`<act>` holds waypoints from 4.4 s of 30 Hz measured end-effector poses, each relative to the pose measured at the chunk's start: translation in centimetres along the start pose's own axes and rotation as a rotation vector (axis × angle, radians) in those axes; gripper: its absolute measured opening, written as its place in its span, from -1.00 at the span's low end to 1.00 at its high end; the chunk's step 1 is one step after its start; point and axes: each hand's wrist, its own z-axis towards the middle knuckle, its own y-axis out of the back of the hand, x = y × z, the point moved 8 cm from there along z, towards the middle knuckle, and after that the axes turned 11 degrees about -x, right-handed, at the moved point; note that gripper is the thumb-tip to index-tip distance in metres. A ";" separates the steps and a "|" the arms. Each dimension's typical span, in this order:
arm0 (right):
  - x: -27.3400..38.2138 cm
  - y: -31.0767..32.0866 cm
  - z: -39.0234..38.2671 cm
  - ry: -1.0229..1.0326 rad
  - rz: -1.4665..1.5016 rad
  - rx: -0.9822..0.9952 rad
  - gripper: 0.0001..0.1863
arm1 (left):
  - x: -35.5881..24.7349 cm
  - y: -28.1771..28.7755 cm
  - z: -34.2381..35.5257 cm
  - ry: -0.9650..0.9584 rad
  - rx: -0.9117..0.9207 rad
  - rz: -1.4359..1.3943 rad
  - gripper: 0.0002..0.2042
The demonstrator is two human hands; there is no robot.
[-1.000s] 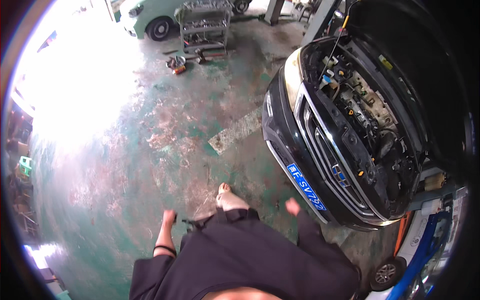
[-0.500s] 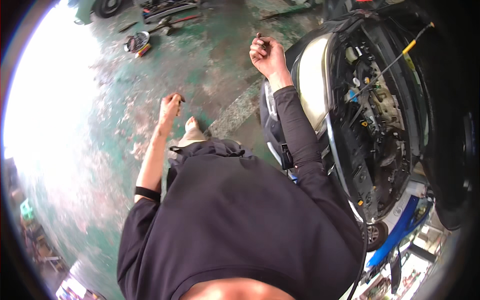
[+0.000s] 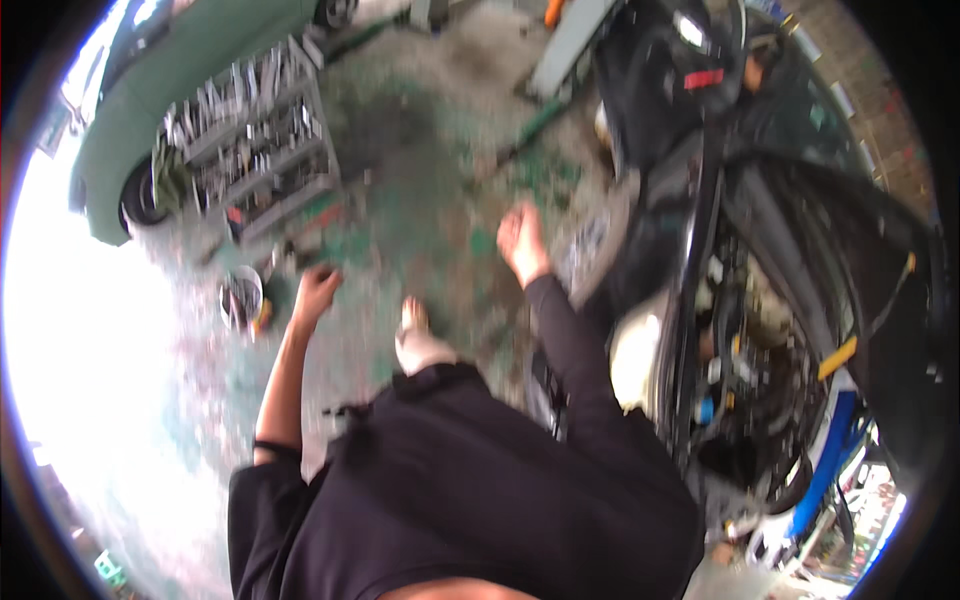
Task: The person works on a car engine, removing a bolt with a wrench, wiping it with a paper towel, and then reinstalling it. The person also retrieves a paper towel from a roll and cleans the bolt before placing it back into the engine.
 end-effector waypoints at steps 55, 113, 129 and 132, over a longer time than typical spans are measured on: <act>121.7 -95.1 61.1 0.901 -1.979 -1.315 -0.79 | -79.4 -95.7 137.1 -0.010 1.826 -0.272 -0.62; 118.0 -98.2 55.8 1.157 -1.455 -1.281 -0.78 | -86.4 -85.5 138.6 -1.300 1.705 -0.759 -0.57; 116.9 -99.8 59.0 1.056 -1.714 -1.372 -0.73 | -85.3 -86.9 139.5 -1.370 1.578 -0.693 -0.61; 117.3 -99.7 60.0 1.004 -1.756 -1.360 -0.72 | -85.4 -87.1 138.9 -1.280 1.760 -0.580 -0.62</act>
